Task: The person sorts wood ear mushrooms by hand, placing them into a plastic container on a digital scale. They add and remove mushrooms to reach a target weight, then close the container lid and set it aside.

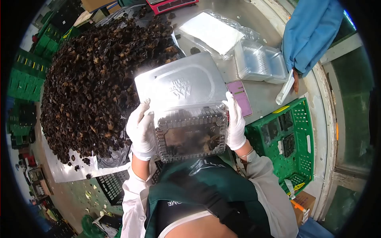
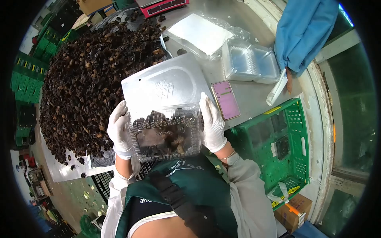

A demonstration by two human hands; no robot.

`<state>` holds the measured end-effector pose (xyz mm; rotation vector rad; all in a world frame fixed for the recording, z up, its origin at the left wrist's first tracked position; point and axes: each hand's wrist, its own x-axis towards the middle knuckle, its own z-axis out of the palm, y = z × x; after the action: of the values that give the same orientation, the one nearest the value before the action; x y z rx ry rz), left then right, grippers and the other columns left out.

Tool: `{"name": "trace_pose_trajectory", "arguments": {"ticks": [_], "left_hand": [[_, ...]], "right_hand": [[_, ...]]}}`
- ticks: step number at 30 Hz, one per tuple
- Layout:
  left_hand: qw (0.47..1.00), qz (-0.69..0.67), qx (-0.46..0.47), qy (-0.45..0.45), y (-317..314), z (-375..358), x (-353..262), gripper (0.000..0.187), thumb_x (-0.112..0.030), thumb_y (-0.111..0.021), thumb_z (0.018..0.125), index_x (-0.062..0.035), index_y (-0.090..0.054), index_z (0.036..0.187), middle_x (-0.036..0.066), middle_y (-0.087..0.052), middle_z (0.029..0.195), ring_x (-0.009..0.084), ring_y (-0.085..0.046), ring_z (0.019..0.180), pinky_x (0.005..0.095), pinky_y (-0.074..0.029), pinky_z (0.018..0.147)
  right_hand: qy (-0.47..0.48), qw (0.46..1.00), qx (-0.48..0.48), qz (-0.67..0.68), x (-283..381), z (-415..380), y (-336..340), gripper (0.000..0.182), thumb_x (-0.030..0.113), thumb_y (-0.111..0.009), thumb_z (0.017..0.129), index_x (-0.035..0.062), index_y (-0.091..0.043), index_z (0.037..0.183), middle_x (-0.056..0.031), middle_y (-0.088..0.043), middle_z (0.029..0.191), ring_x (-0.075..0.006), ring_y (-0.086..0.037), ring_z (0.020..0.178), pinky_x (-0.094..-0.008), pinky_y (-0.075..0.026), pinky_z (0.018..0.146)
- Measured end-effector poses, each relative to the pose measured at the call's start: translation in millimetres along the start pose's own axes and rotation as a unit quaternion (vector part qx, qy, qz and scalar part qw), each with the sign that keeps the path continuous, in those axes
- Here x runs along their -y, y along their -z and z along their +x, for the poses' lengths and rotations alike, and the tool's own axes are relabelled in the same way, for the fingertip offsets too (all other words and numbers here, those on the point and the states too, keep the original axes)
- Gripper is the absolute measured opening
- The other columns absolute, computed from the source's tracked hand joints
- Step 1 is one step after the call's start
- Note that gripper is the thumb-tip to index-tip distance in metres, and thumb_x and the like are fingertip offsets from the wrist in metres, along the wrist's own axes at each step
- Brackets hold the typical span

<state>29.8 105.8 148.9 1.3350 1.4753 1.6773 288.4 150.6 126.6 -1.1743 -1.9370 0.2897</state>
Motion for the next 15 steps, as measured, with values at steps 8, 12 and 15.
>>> {"name": "trace_pose_trajectory", "arguments": {"ticks": [8, 12, 15], "left_hand": [[0.993, -0.033, 0.072, -0.088, -53.2, 15.3, 2.4, 0.008, 0.002, -0.05, 0.086, -0.0036, -0.055, 0.084, 0.015, -0.055, 0.122, 0.024, -0.056, 0.102, 0.0316, -0.049, 0.082], [0.938, 0.198, 0.282, -0.028, -88.9, 21.8, -22.0, 0.021, 0.004, -0.053, 0.087, -0.0029, -0.056, 0.107, 0.012, -0.061, 0.108, 0.0168, -0.056, 0.096, 0.0274, -0.044, 0.084], [0.876, -0.058, 0.464, 0.117, -109.8, 6.3, -14.5, 0.028, -0.005, -0.062, 0.083, -0.0022, -0.057, 0.11, 0.014, -0.061, 0.109, 0.0214, -0.056, 0.101, 0.0311, -0.043, 0.089]], "right_hand": [[-0.011, 0.998, -0.055, -0.034, -21.2, -22.3, 28.6, 0.054, -0.006, -0.05, 0.086, 0.0069, -0.037, 0.136, -0.0201, -0.047, 0.131, -0.0354, -0.053, 0.114, -0.0374, -0.045, 0.096], [0.009, 0.996, -0.083, 0.018, -20.3, -32.0, 69.3, 0.053, 0.0, -0.058, 0.083, 0.0061, -0.041, 0.133, -0.0215, -0.042, 0.135, -0.0342, -0.049, 0.118, -0.0386, -0.044, 0.097], [-0.184, 0.952, -0.091, 0.228, -21.3, -49.9, 125.9, 0.062, 0.017, -0.075, 0.071, 0.0025, -0.047, 0.125, -0.0166, -0.048, 0.13, -0.0275, -0.052, 0.116, -0.0344, -0.044, 0.097]]}}
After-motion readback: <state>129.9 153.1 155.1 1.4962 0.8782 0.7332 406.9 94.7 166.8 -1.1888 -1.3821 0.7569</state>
